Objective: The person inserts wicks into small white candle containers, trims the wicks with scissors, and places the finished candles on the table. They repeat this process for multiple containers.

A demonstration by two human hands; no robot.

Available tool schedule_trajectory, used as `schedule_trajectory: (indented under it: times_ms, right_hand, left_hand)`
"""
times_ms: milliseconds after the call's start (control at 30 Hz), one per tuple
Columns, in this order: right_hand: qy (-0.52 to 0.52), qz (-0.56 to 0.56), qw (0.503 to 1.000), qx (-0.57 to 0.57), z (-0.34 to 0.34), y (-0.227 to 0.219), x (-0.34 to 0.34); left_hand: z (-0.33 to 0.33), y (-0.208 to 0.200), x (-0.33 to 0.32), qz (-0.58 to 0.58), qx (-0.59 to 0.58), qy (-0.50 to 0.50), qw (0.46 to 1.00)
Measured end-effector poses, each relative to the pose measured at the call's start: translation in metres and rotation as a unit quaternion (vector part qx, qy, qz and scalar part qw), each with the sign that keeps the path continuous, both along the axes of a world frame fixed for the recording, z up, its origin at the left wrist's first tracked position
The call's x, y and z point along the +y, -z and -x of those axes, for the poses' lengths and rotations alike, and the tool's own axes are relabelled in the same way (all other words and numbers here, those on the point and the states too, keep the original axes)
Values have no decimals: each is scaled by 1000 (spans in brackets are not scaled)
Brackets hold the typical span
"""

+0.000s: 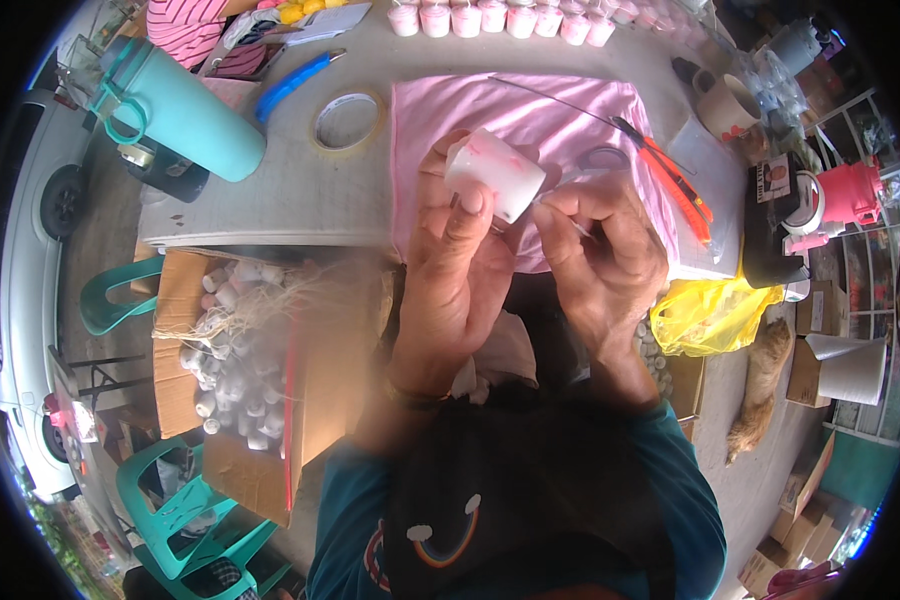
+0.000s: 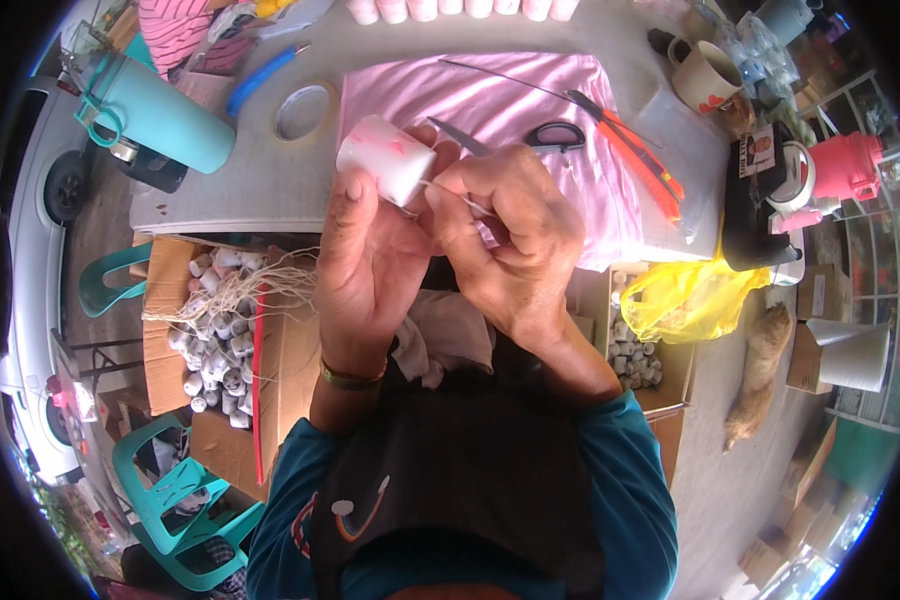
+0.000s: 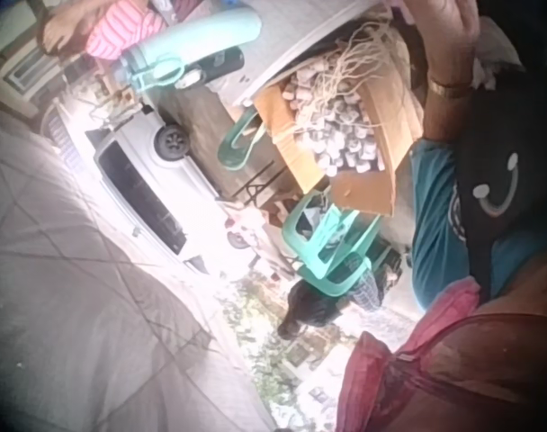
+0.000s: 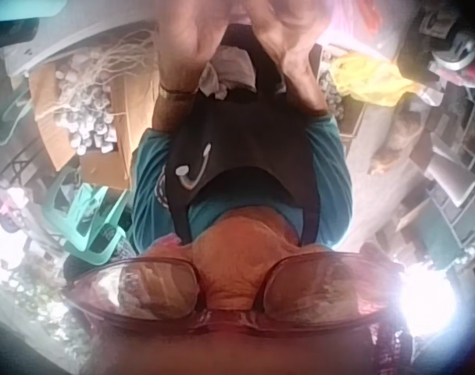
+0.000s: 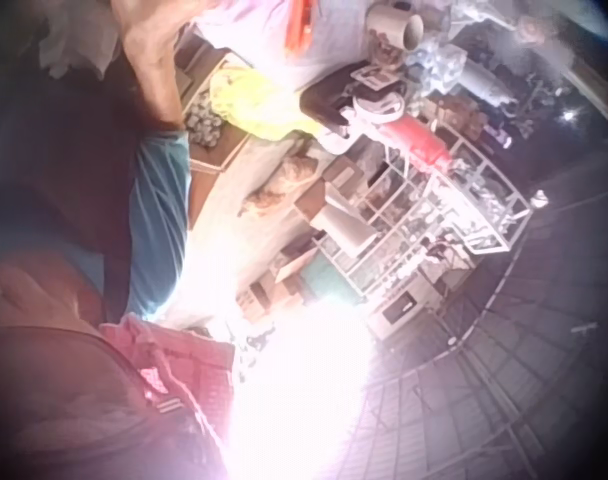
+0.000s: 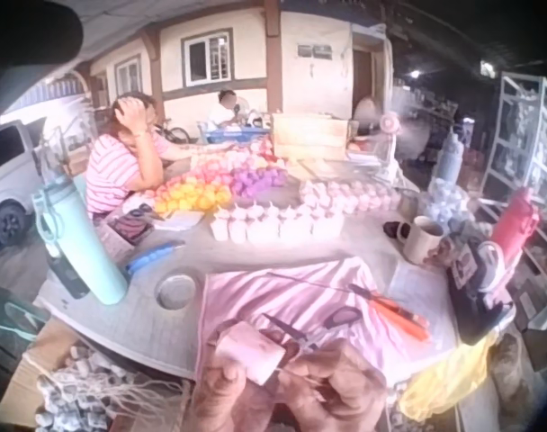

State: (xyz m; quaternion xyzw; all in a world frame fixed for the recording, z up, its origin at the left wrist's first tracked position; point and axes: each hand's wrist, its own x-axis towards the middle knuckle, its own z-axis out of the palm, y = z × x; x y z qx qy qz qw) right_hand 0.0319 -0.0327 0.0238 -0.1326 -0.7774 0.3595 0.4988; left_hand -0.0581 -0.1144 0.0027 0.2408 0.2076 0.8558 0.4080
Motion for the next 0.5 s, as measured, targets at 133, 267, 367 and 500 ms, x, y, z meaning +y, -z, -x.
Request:
schedule_trajectory:
  times_ms: [133, 267, 367, 500]
  right_hand:
    - [-27, 36, 999, 28, 3, 4, -1]
    - [-39, 66, 997, 9, 1, 5, -1]
    - [-61, -4, 998, 0, -1, 4, 2]
    - [-95, 82, 992, 14, -3, 7, 3]
  left_hand:
    - [-1, 1, -1, 24, 23, -12, 999]
    - [-2, -1, -2, 15, -21, -8, 1000]
    - [-2, -5, -3, 19, -25, -43, 999]
    - [0, -6, -2, 29, 8, -63, 998]
